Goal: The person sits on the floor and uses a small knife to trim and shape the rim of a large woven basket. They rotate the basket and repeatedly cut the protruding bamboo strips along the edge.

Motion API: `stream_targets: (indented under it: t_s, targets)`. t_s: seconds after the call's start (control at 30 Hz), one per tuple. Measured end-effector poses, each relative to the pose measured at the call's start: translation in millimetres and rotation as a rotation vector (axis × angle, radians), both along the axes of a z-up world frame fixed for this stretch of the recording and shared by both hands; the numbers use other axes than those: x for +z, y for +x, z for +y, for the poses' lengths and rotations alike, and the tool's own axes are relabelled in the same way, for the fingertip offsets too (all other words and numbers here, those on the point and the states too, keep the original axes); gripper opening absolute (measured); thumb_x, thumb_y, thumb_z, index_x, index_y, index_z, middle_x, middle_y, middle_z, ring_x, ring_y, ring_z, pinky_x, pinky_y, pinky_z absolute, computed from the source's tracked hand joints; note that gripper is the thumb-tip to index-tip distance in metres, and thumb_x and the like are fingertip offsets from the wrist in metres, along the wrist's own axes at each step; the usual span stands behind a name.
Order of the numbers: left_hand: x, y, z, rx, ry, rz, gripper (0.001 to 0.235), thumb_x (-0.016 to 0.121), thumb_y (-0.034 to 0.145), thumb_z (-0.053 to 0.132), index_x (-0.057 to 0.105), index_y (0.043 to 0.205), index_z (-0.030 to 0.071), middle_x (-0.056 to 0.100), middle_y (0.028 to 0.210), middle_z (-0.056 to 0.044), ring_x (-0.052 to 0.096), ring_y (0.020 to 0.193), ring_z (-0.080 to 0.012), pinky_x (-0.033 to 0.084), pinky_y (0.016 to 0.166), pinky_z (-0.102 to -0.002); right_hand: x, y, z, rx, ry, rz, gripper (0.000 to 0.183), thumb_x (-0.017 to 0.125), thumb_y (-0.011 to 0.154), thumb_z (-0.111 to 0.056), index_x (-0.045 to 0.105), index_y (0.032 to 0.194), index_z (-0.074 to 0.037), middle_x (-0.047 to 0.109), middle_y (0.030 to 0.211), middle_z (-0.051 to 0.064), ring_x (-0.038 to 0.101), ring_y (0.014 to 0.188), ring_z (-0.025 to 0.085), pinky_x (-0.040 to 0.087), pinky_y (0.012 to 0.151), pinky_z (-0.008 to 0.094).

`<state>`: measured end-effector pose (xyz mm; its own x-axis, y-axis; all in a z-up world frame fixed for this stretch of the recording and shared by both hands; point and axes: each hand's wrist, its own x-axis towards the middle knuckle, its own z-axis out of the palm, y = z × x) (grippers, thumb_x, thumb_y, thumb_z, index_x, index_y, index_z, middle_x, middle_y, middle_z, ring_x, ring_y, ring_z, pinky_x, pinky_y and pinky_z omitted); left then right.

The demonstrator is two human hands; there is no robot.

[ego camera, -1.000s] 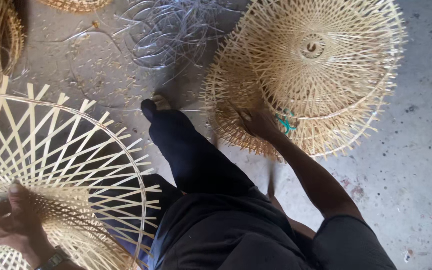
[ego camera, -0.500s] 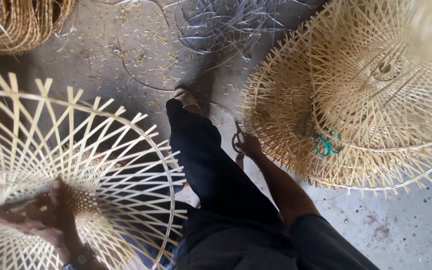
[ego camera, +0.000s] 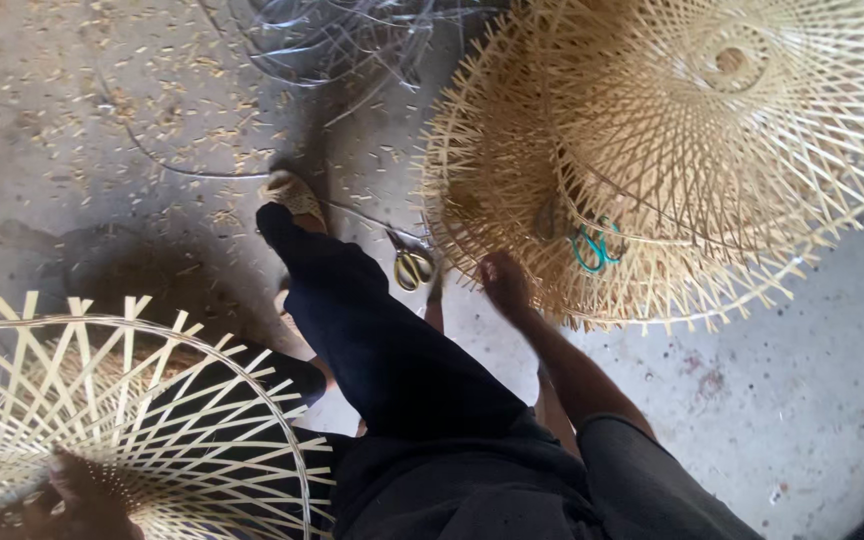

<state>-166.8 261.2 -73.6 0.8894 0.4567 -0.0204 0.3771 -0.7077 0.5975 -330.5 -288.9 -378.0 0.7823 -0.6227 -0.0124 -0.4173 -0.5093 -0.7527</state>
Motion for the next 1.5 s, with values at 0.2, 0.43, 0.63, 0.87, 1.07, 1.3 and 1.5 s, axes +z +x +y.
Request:
stream_targets:
  t_s: [0.2, 0.43, 0.63, 0.87, 1.07, 1.3, 1.5]
  targets:
    - [-4, 13, -12, -0.143, 0.195, -0.111, 0.064, 0.057, 0.105, 0.057, 0.059, 0.118, -0.005, 0.066, 0.11, -0.025, 0.067, 0.095, -0.0271, 0.059, 0.082, -0.042, 7, -81, -97, -0.228, -0.342, 0.311, 0.019, 0.061, 0.088, -0.007, 0.063, 0.106, -0.003, 0.062, 0.118, 0.024, 0.058, 0.108, 0.044, 0.045, 0.095, 0.054]
    - [7, 12, -11, -0.161, 0.249, -0.186, 0.059, 0.064, 0.103, 0.051, 0.052, 0.124, -0.003, 0.063, 0.112, -0.023, 0.066, 0.098, -0.0283, 0.061, 0.082, -0.043, -9, -90, -136, -0.291, -0.036, 0.579, 0.05, 0.066, 0.083, -0.009, 0.053, 0.13, 0.001, 0.055, 0.133, 0.028, 0.053, 0.114, 0.051, 0.045, 0.098, 0.055]
    - [14, 8, -25, -0.129, 0.309, -0.189, 0.059, 0.069, 0.101, 0.046, 0.046, 0.129, -0.001, 0.061, 0.114, -0.021, 0.065, 0.102, -0.0293, 0.062, 0.082, -0.044, -16, -83, -141, -0.38, -0.131, 0.607, 0.051, 0.072, 0.072, -0.003, 0.054, 0.12, 0.002, 0.05, 0.144, 0.03, 0.052, 0.114, 0.051, 0.046, 0.09, 0.055]
    - [13, 9, -30, -0.146, 0.447, -0.246, 0.064, 0.076, 0.1, 0.04, 0.039, 0.135, 0.001, 0.058, 0.116, -0.019, 0.064, 0.106, -0.0306, 0.063, 0.082, -0.046, -19, -81, -125, -0.297, 0.03, 0.746, 0.043, 0.079, 0.075, -0.023, 0.065, 0.107, 0.002, 0.071, 0.103, 0.026, 0.068, 0.097, 0.042, 0.054, 0.084, 0.051]
    - [5, 5, 8, -0.414, 1.267, -0.698, 0.072, 0.082, 0.098, 0.034, 0.033, 0.14, 0.003, 0.056, 0.118, -0.017, 0.063, 0.109, -0.0316, 0.064, 0.082, -0.047, -2, -86, -104, -0.049, 0.295, 0.75, 0.04, 0.076, 0.079, -0.043, 0.072, 0.092, -0.005, 0.074, 0.09, 0.021, 0.072, 0.084, 0.035, 0.055, 0.078, 0.048]
    - [-31, 0, 29, -0.365, 0.521, -0.6, 0.034, 0.075, 0.106, 0.031, 0.062, 0.098, 0.0, 0.044, 0.145, -0.025, 0.054, 0.135, -0.0346, 0.065, 0.091, -0.039, 28, -120, -43, 0.31, 0.364, 0.483, 0.033, 0.074, 0.076, -0.034, 0.066, 0.092, -0.007, 0.072, 0.081, 0.015, 0.071, 0.078, 0.032, 0.054, 0.071, 0.047]
    - [-15, -18, 20, -0.335, 0.575, -0.594, 0.051, 0.083, 0.109, 0.038, 0.064, 0.088, -0.004, 0.046, 0.146, -0.024, 0.046, 0.138, -0.0346, 0.063, 0.107, -0.047, -3, -46, 46, 0.51, 0.32, 0.559, 0.04, 0.075, 0.076, -0.044, 0.067, 0.086, -0.006, 0.07, 0.082, 0.016, 0.068, 0.082, 0.035, 0.053, 0.074, 0.048]
